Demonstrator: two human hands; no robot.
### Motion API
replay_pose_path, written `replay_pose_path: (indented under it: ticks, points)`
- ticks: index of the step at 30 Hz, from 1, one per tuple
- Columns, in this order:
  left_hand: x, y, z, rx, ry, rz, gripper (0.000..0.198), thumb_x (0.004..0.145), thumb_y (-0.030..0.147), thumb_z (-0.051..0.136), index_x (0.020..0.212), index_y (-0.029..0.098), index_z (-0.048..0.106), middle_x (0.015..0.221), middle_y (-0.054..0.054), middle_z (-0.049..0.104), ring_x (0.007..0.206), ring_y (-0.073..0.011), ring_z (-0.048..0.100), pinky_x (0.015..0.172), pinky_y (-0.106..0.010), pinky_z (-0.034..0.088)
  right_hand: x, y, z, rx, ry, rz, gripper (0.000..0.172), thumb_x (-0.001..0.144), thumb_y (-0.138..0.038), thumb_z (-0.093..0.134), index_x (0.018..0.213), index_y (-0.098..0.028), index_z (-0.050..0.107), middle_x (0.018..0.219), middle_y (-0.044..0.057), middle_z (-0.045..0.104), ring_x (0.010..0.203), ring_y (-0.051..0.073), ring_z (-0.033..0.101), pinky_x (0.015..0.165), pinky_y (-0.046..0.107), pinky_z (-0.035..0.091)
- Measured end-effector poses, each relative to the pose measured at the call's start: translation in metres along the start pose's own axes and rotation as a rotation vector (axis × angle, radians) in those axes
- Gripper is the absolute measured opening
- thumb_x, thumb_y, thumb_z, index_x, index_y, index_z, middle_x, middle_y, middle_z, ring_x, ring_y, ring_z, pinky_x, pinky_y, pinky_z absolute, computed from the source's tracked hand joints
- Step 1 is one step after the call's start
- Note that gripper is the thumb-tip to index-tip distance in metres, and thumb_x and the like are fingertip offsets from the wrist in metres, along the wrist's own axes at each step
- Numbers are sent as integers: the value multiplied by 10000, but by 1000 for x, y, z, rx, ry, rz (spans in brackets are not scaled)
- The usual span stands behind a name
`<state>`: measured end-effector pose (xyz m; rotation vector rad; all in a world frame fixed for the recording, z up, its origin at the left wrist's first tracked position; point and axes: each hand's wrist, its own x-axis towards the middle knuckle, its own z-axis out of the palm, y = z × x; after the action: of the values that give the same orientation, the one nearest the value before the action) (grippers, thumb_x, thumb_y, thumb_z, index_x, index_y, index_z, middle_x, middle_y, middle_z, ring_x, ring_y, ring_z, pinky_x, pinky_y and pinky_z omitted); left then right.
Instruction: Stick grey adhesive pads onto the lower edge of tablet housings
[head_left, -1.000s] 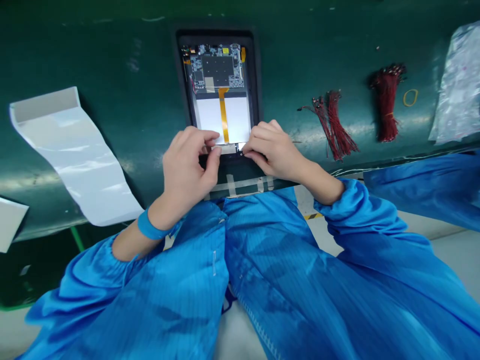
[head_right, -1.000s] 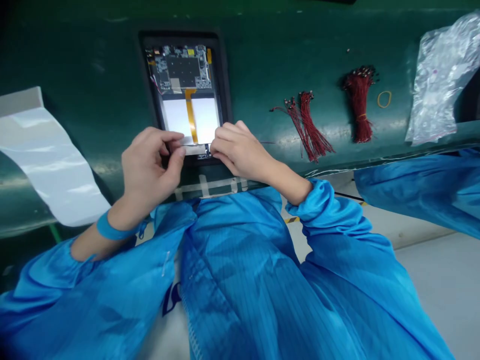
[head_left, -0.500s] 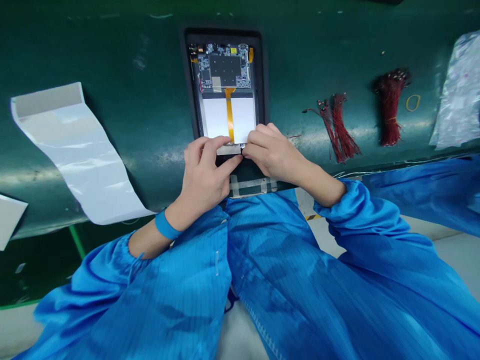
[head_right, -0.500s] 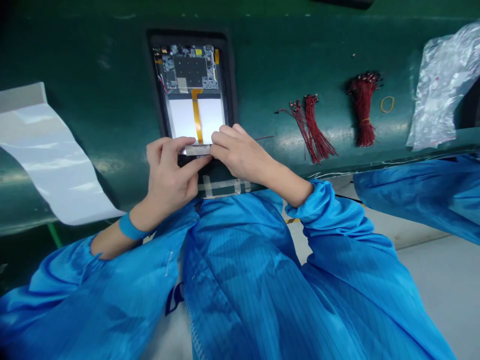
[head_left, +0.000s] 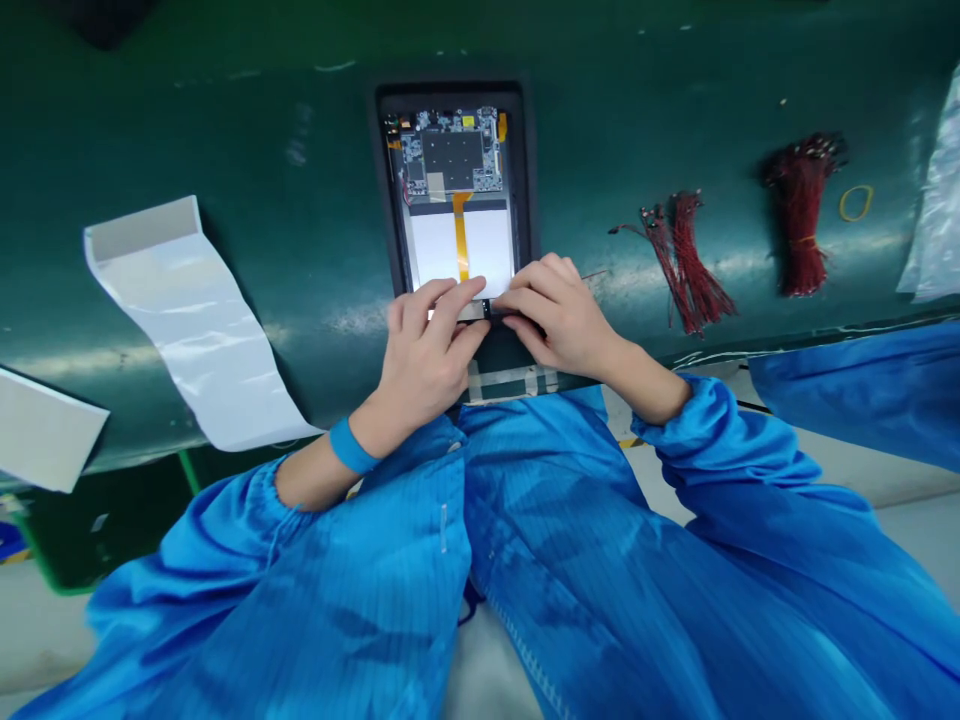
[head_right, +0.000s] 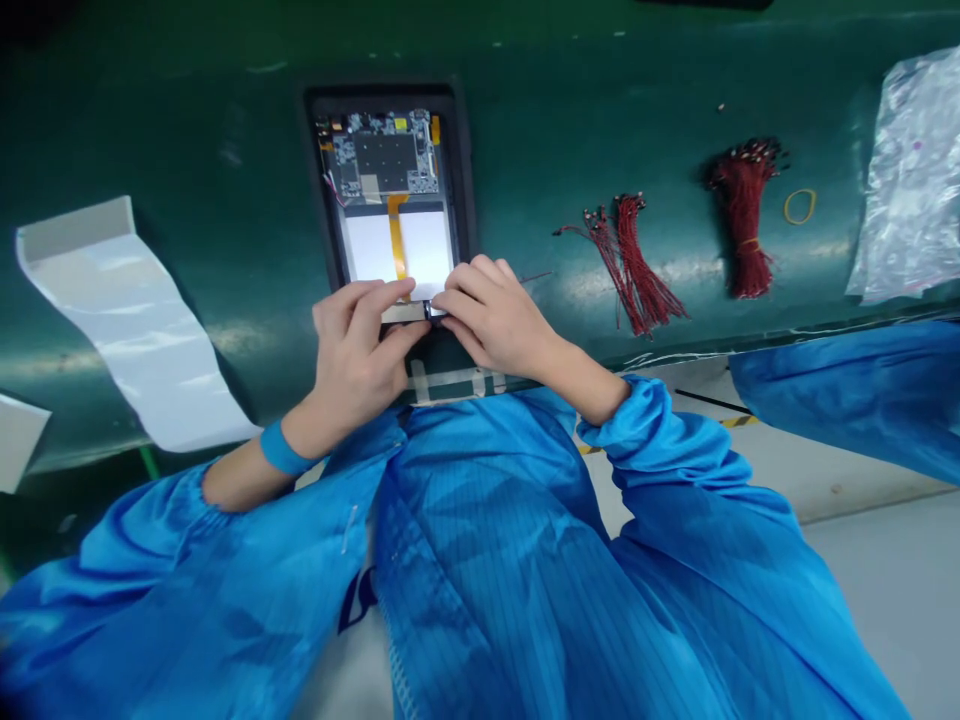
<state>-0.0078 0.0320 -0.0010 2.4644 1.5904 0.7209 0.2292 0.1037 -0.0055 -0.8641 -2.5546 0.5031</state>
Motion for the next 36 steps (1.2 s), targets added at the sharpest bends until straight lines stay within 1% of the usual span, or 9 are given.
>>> replay_pose_path:
  ticks: [6,9,12,15,18,22,25,29,36]
  points:
    - [-1,-18,-19,38,-13,-31,420,1120,202,389,1149,273,801,1496,-74,656,1366,-292,568,1156,-564,464,-11,1,9,64,60,8,243,1111,-284,475,1156,-256,712,1157,100,689,1101,292,550,913,471,373]
    - [2,-15,-22,74,-51,89,401,1110,170,421,1210,318,780,1510,-37,650,1367,-275,568,1131,-532,489,-11,0,10,69,91,-6,232,1099,-261,497,1143,-249,725,1147,104,699,1102,292,549,898,464,368]
    - [22,-29,-27,131,18,164,309,1096,191,516,1258,327,742,1542,-10,608,1367,-268,562,1126,-532,488,-10,-1,10,65,116,-39,209,1077,-218,527,1118,-237,732,1138,109,715,1094,293,550,882,455,369]
    - [68,-65,-40,205,65,-82,209,1107,326,608,1227,188,710,1421,-53,626,1307,-265,586,1086,-504,493,-9,0,9,39,159,-91,187,1052,-174,549,1078,-222,727,1106,109,733,1050,284,548,850,434,364]
    - [121,-98,-48,243,-144,-390,362,1143,429,557,1259,110,682,1176,-26,689,1135,-211,656,1008,-401,522,-7,0,9,25,209,-129,165,1037,-148,566,1052,-194,724,1070,111,741,1013,277,540,824,419,366]
    - [163,-111,-36,352,-339,-486,371,1136,446,583,1169,104,722,1181,-22,711,1166,-201,643,1048,-367,508,-6,-1,8,41,220,-140,153,1034,-144,579,1052,-182,726,1069,116,745,1013,279,536,819,419,377]
    - [169,-114,-26,428,-341,-497,348,1114,442,623,1099,114,739,1173,-29,725,1169,-193,623,1046,-357,488,-6,0,9,46,219,-140,159,1037,-145,573,1049,-182,727,1074,117,744,1015,281,530,821,420,378]
    - [165,-115,-31,386,-299,-411,331,1127,378,557,1089,108,744,1138,-28,741,1110,-176,626,1008,-328,484,-6,1,10,67,205,-148,162,1039,-145,572,1074,-174,728,1088,121,740,1021,281,520,833,421,388]
    - [168,-98,-45,328,-339,-364,205,1026,194,586,1111,170,771,1227,-129,731,1171,-283,649,1040,-442,472,-5,1,8,71,218,-155,160,1050,-141,568,1050,-166,726,1070,117,732,1011,273,510,827,412,384]
